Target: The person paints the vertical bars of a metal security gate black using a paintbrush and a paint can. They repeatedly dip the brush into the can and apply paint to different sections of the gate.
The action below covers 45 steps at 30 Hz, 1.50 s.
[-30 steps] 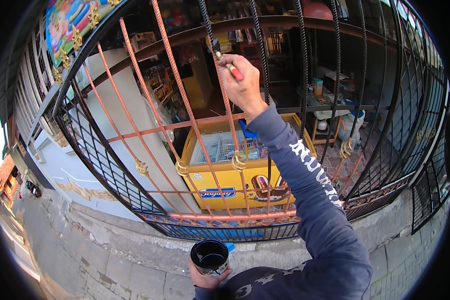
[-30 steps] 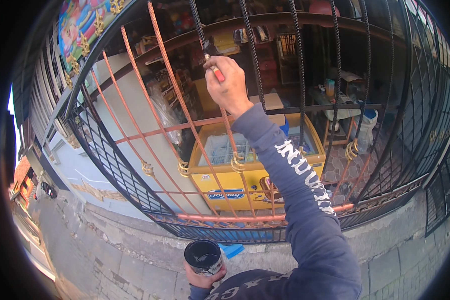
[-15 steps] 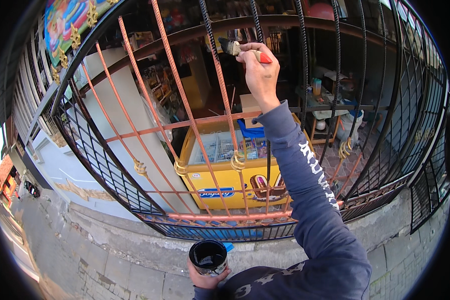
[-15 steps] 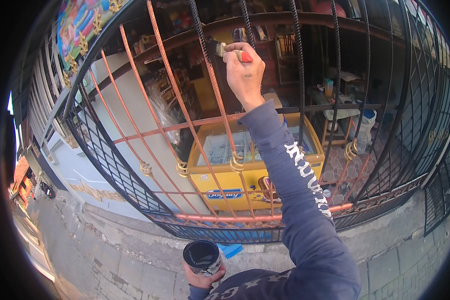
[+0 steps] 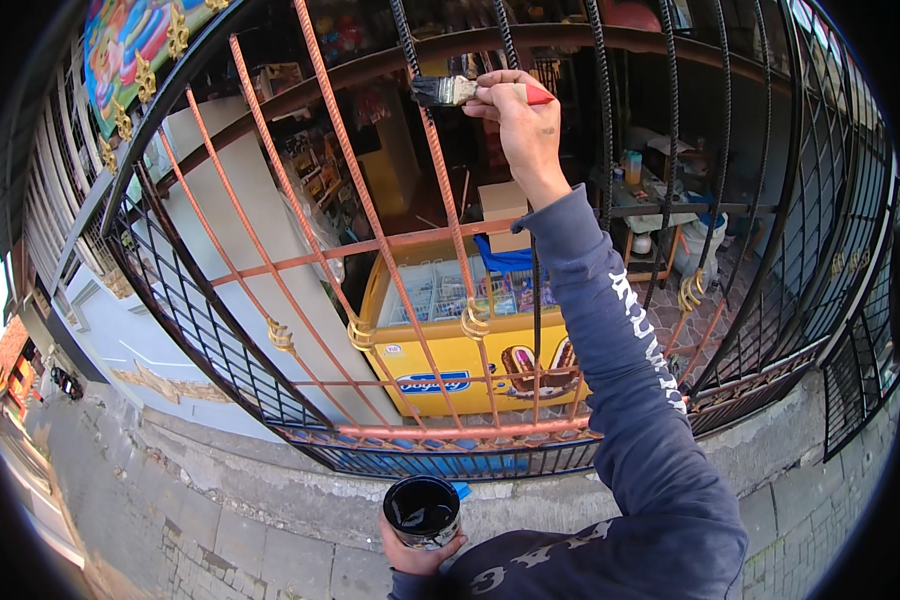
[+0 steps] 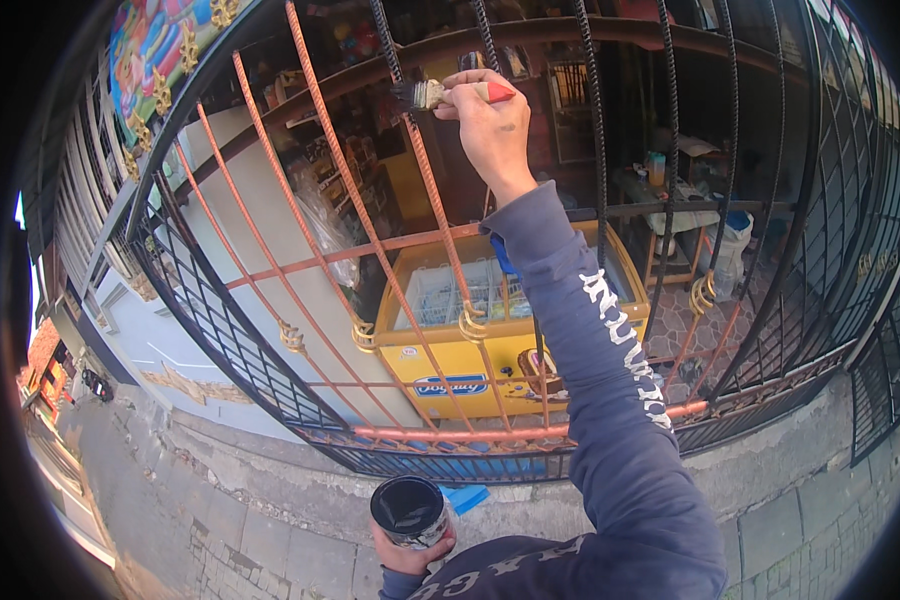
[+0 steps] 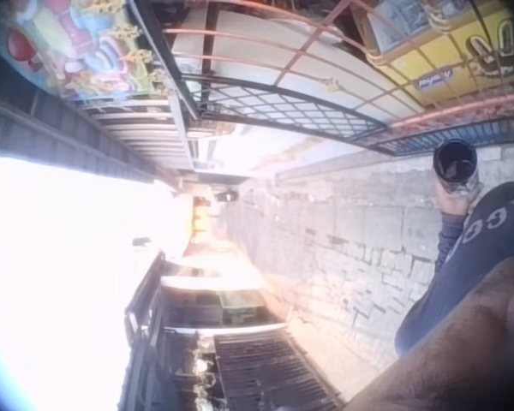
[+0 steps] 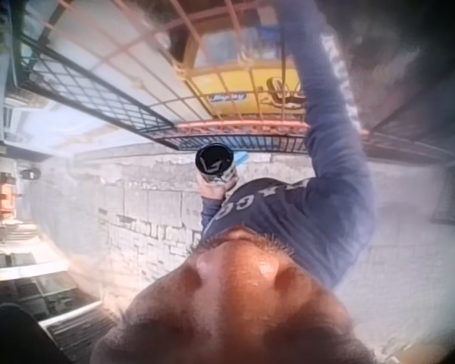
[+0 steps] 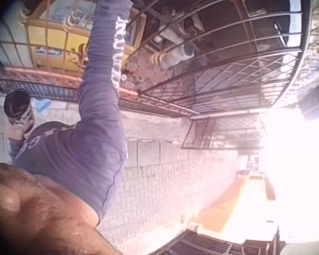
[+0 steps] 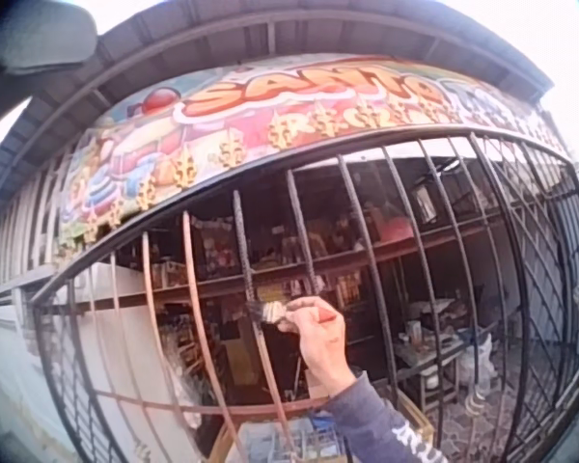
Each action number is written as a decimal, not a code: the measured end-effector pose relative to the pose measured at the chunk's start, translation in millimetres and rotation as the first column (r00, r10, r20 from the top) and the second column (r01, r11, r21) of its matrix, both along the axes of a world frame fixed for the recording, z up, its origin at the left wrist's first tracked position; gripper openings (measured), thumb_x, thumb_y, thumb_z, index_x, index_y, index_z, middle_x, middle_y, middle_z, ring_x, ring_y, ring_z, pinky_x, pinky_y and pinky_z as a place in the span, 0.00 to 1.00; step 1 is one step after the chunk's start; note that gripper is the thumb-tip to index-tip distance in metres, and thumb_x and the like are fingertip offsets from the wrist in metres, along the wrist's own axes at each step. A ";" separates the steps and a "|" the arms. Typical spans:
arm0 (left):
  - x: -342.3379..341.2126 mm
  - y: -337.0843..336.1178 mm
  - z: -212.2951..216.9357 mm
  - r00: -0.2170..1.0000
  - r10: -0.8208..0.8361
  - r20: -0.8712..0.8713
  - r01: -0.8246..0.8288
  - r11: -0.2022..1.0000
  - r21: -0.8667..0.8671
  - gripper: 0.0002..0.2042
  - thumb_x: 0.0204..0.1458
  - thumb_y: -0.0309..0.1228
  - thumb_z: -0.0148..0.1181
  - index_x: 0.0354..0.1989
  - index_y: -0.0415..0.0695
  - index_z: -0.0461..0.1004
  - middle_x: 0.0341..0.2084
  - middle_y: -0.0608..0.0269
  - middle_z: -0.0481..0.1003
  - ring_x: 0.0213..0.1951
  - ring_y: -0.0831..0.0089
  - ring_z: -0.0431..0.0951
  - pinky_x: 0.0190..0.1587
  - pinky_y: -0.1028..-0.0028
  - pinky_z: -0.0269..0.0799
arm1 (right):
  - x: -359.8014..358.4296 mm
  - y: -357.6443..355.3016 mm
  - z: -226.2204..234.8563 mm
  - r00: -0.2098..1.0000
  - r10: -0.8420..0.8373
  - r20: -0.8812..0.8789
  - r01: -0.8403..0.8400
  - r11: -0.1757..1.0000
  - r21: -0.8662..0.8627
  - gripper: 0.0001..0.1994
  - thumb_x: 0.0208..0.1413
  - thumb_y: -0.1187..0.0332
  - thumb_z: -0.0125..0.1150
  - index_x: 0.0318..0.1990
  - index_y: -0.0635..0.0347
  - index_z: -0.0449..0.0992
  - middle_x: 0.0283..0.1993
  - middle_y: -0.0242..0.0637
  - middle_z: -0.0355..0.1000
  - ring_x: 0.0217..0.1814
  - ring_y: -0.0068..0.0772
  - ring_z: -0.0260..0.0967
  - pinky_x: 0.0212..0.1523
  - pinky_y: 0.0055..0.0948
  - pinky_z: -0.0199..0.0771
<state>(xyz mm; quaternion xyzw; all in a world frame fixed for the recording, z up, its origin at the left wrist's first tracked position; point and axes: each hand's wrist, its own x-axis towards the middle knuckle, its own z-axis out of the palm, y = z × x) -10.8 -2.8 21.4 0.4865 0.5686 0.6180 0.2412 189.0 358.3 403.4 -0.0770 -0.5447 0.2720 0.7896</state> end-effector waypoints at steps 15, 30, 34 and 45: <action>-9.4 -8.4 -17.9 0.998 0.003 0.065 -0.002 1.000 -0.010 0.55 0.21 0.31 0.89 0.63 0.38 0.58 0.53 0.52 0.73 0.54 0.63 0.77 0.57 0.62 0.75 | 6.7 10.5 -27.6 0.965 0.129 -0.226 -0.123 0.992 0.042 0.07 0.56 0.77 0.58 0.39 0.73 0.78 0.37 0.43 0.79 0.35 0.31 0.80 0.39 0.27 0.83; -2.4 -3.7 -5.1 0.997 0.012 -0.076 -0.011 1.000 0.004 0.52 0.21 0.28 0.89 0.60 0.39 0.60 0.50 0.57 0.75 0.51 0.65 0.79 0.56 0.64 0.75 | -13.5 -16.0 -51.9 0.972 -0.187 0.141 0.168 0.976 0.139 0.07 0.51 0.74 0.60 0.35 0.66 0.81 0.27 0.37 0.80 0.30 0.20 0.75 0.35 0.25 0.75; -6.8 -6.0 -9.7 0.996 0.019 -0.084 -0.019 1.000 -0.002 0.52 0.21 0.28 0.88 0.60 0.39 0.60 0.50 0.57 0.75 0.51 0.65 0.79 0.55 0.64 0.75 | -2.3 -3.8 -44.7 0.984 -0.131 0.123 0.123 0.990 0.071 0.07 0.53 0.75 0.59 0.36 0.66 0.81 0.30 0.36 0.81 0.32 0.20 0.76 0.37 0.23 0.75; -10.0 -10.4 -13.1 0.999 0.023 -0.049 -0.022 1.000 0.012 0.50 0.24 0.26 0.88 0.60 0.39 0.60 0.48 0.55 0.76 0.50 0.64 0.80 0.54 0.63 0.77 | 7.5 5.6 -46.5 0.989 -0.050 -0.140 0.048 0.999 -0.012 0.06 0.54 0.77 0.58 0.36 0.69 0.80 0.33 0.35 0.81 0.34 0.23 0.78 0.39 0.23 0.78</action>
